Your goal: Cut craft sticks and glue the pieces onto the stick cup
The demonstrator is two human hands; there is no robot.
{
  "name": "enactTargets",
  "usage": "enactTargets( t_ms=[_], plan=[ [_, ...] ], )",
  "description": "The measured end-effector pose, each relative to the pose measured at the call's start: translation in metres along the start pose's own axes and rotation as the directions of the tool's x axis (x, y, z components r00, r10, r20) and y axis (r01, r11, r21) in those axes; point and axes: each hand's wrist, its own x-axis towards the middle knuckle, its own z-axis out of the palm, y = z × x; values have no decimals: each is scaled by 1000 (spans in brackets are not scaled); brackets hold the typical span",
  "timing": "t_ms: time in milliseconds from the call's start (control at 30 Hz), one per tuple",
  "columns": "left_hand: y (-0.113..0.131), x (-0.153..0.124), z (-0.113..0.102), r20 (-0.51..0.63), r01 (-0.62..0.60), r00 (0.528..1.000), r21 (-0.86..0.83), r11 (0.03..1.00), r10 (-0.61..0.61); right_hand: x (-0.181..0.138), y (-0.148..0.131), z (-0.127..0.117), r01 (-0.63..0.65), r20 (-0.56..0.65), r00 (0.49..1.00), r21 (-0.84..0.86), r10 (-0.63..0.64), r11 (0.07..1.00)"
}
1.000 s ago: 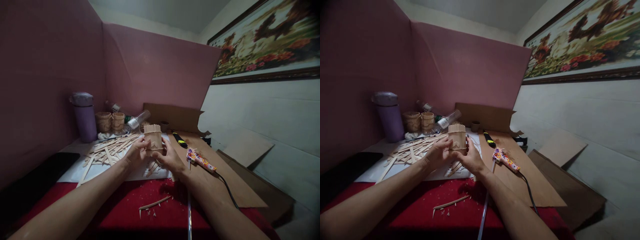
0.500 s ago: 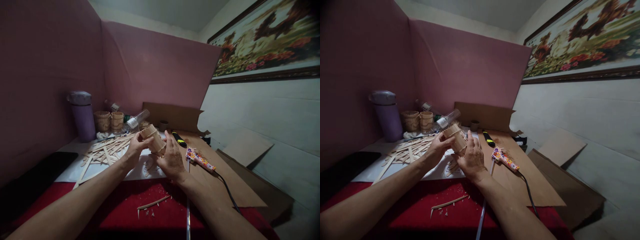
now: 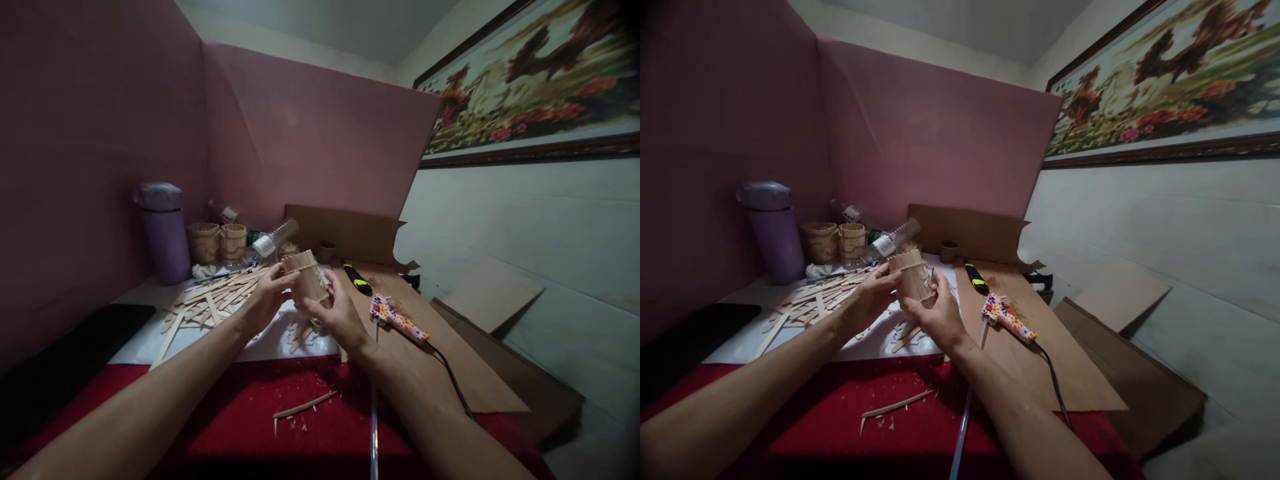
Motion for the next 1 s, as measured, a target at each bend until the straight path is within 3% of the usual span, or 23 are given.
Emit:
enactTargets(
  t_ms=[167, 267, 433, 567, 700, 833, 1000],
  plan=[
    [-2, 5, -3, -135, -8, 991, 43, 999, 14, 0, 2, -2, 79, -147, 983, -186, -107, 979],
    [-1, 4, -2, -134, -15, 991, 36, 999, 19, -2, 1, -3, 106, -109, 985, -222, -132, 969],
    [2, 2, 4, -139, -37, 990, 27, 999, 40, -2, 0, -2, 83, -11, 996, -145, -86, 986],
    [5, 3, 4, -184, -72, 980, 56, 996, 81, -1, 5, -4, 205, 54, 979, -189, -198, 960],
    [13, 6, 1, -193, -107, 974, 66, 992, 118, 0, 8, -7, 272, 42, 962, -260, -271, 926],
    [21, 13, -10, -231, -177, 953, 107, 978, 197, 2, 7, -11, 277, -54, 950, -299, -306, 913],
    [21, 23, -28, -355, -241, 847, 406, 881, 395, 9, 2, -20, 199, -335, 885, -357, -324, 913]
  ],
)
